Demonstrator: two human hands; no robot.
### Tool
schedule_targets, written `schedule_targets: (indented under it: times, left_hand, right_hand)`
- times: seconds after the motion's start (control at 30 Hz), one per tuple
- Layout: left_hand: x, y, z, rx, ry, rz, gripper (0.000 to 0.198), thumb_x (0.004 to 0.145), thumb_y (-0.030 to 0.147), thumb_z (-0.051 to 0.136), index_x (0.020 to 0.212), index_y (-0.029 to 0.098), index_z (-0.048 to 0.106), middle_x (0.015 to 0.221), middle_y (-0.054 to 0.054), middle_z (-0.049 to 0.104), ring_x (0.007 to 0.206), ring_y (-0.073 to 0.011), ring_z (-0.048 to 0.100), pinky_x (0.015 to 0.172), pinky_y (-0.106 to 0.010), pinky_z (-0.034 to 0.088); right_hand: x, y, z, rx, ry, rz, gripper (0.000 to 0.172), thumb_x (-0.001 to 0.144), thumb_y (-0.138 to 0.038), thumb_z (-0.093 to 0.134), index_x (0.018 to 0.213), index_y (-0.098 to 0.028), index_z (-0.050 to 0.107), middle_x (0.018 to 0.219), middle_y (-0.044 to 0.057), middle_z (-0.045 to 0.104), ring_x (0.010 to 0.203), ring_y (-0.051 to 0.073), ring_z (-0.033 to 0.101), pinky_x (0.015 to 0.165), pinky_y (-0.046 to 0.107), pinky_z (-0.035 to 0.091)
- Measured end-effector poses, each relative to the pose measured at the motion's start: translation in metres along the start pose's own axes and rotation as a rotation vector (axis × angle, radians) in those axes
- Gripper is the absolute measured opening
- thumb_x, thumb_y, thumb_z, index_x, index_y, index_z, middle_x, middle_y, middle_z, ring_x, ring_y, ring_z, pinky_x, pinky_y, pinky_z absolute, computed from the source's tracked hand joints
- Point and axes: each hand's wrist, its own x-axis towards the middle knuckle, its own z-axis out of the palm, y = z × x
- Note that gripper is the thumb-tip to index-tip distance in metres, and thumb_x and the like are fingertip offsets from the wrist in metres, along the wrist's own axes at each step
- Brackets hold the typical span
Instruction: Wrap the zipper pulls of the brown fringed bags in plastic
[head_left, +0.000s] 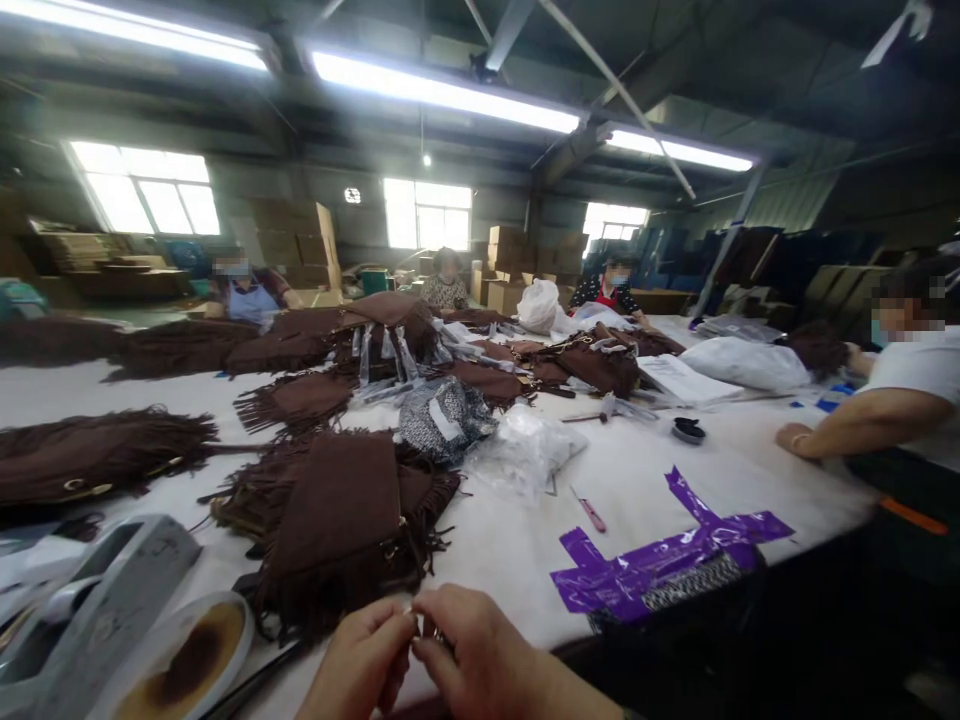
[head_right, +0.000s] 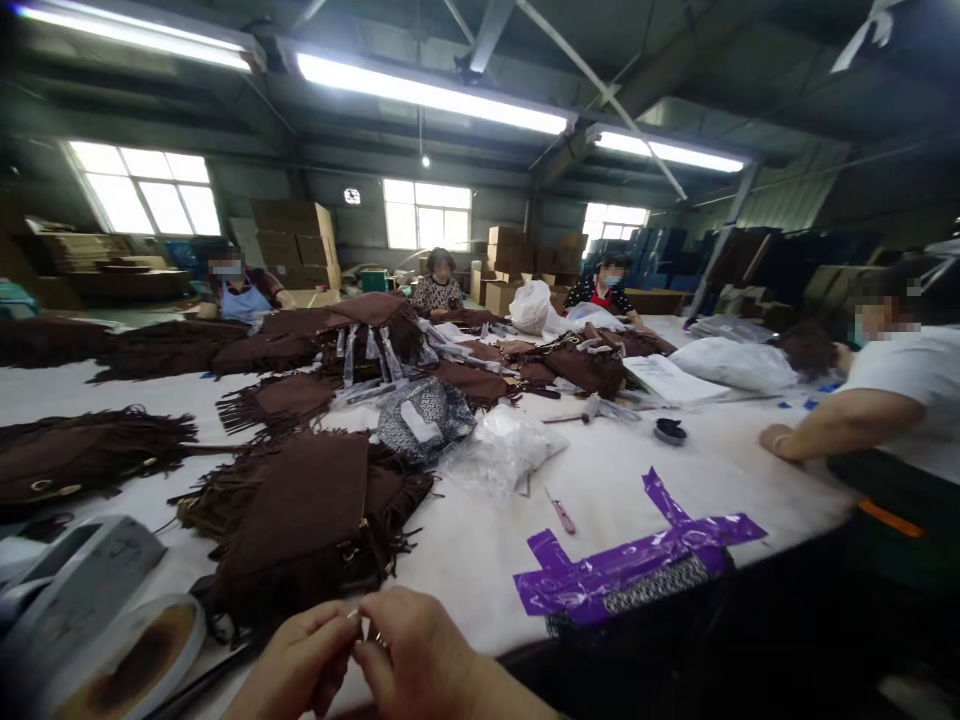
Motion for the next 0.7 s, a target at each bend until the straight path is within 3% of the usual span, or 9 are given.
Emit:
schedule_targets:
  times: [0.2, 0.43, 0.53, 0.7]
  left_hand:
    - [-0.015, 0.012, 0.0, -0.069, 0.074, -0.065, 0.025, 0.066, 0.039, 0.056, 0.053, 0.02, 0.047, 0.043, 0.003, 0.044, 0.035, -0.0084, 0.035, 0.035, -0.022, 0.023]
    - [-0.023, 0.017, -0.009, -0.086, -0.03, -0.044, 0.027, 0.072, 0.041, 0.058, 0.061, 0.016, 0.052, 0.049, 0.003, 0.049, 0.038, -0.007, 0.039, 0.037, -0.019, 0.027]
    - [-0.025, 0.018, -0.015, -0.066, -0.026, 0.057, 0.029, 0.077, 0.042, 0.056, 0.069, 0.014, 0.057, 0.055, 0.002, 0.051, 0.043, -0.0076, 0.043, 0.041, -0.02, 0.033]
    - [-0.036, 0.02, -0.019, 0.184, 0.032, 0.411, 0.029, 0.081, 0.034, 0.062, 0.103, 0.015, 0.066, 0.084, -0.005, 0.065, 0.068, -0.0123, 0.058, 0.064, -0.024, 0.047]
  right_hand:
    - [0.0, 0.0, 0.011, -0.144, -0.003, -0.033, 0.016, 0.087, -0.018, 0.049, 0.099, -0.017, 0.061, 0.085, 0.007, 0.066, 0.076, 0.02, 0.061, 0.071, 0.031, 0.048]
    - [0.001, 0.012, 0.018, -0.177, 0.057, -0.179, 0.021, 0.089, -0.019, 0.048, 0.105, -0.015, 0.061, 0.081, 0.008, 0.067, 0.071, 0.019, 0.062, 0.067, 0.031, 0.05]
    - [0.002, 0.011, 0.014, -0.107, 0.107, -0.153, 0.021, 0.09, -0.022, 0.049, 0.105, -0.017, 0.063, 0.086, 0.008, 0.07, 0.076, 0.019, 0.065, 0.072, 0.031, 0.052]
    - [0.002, 0.004, 0.008, 0.007, 0.068, -0.031, 0.027, 0.095, -0.028, 0.044, 0.088, -0.018, 0.068, 0.077, 0.005, 0.069, 0.07, 0.016, 0.063, 0.066, 0.027, 0.05]
